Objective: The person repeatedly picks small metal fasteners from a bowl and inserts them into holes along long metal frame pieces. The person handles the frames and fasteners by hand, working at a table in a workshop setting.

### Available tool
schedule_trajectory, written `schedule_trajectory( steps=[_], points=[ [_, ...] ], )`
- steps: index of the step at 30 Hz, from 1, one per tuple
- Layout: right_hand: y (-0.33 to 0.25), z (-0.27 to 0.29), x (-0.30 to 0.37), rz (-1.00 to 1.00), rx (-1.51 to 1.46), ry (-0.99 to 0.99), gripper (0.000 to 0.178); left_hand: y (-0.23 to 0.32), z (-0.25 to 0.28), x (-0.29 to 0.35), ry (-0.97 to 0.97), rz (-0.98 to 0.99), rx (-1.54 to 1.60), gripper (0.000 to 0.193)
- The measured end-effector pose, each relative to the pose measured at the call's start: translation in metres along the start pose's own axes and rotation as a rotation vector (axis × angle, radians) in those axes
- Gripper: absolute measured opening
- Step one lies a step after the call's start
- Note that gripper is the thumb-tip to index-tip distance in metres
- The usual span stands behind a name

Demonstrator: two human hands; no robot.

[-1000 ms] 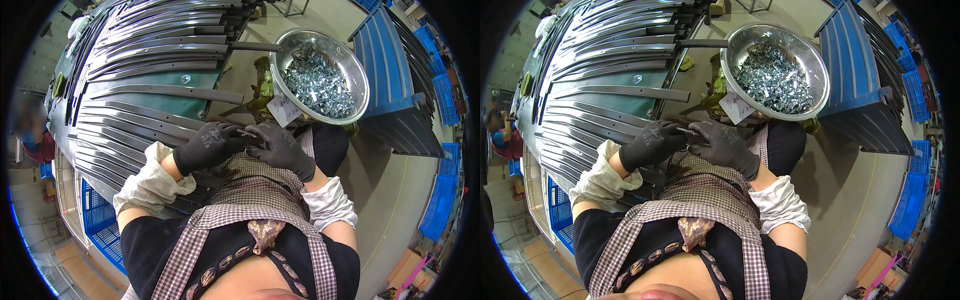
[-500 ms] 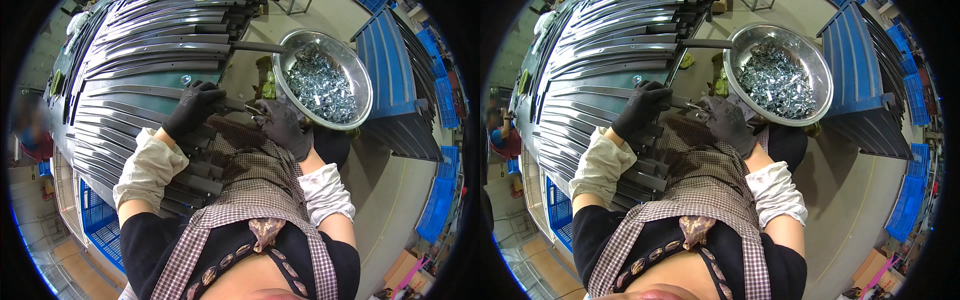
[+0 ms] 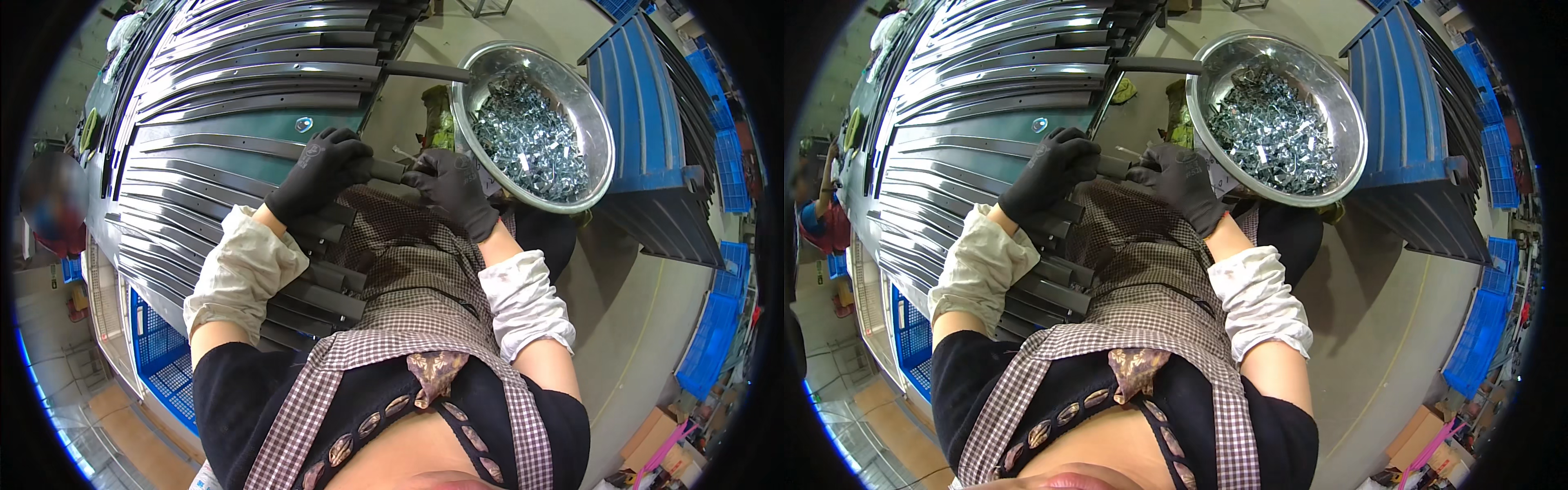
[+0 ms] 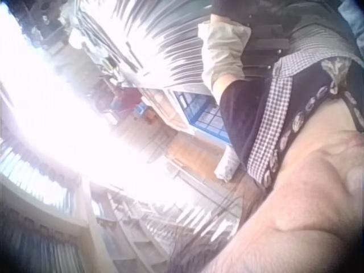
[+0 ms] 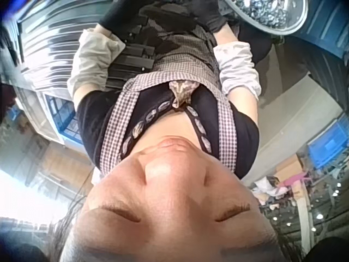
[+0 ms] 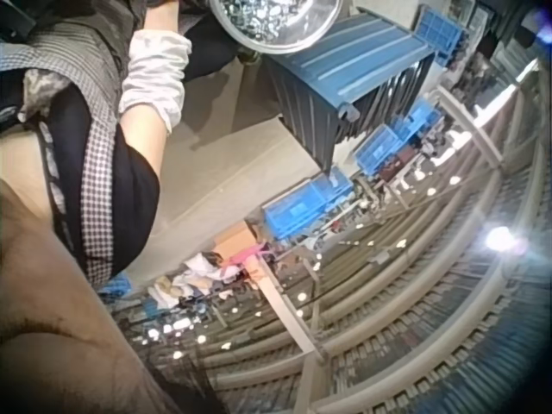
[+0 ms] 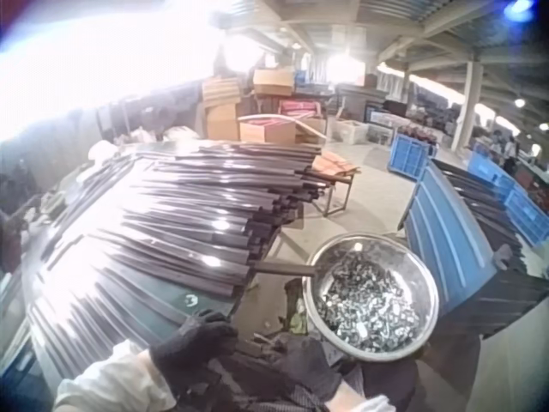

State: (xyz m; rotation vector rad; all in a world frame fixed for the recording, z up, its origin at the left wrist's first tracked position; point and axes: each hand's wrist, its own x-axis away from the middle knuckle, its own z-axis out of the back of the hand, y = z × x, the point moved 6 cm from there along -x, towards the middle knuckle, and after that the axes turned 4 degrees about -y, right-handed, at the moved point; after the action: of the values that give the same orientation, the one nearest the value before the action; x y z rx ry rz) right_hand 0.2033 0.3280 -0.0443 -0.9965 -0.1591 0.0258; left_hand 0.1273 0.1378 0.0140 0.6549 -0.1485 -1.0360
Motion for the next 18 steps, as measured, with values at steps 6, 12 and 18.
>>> schedule_trajectory(
  steps=[6, 12, 18],
  points=[
    [0.0, 0.011, 0.042, 0.208, 0.194, 0.134, 0.028, -0.002, 0.0, 0.002, 0.024, 0.014, 0.003, 0.034],
    [-0.011, 0.001, 0.042, 0.271, 0.255, 0.12, 0.022, -0.003, -0.003, 0.003, 0.027, -0.019, -0.019, 0.032],
    [-0.035, -0.014, 0.027, 0.288, 0.618, 0.146, 0.013, -0.002, -0.002, 0.002, -0.02, -0.045, -0.069, 0.033]
  ],
)
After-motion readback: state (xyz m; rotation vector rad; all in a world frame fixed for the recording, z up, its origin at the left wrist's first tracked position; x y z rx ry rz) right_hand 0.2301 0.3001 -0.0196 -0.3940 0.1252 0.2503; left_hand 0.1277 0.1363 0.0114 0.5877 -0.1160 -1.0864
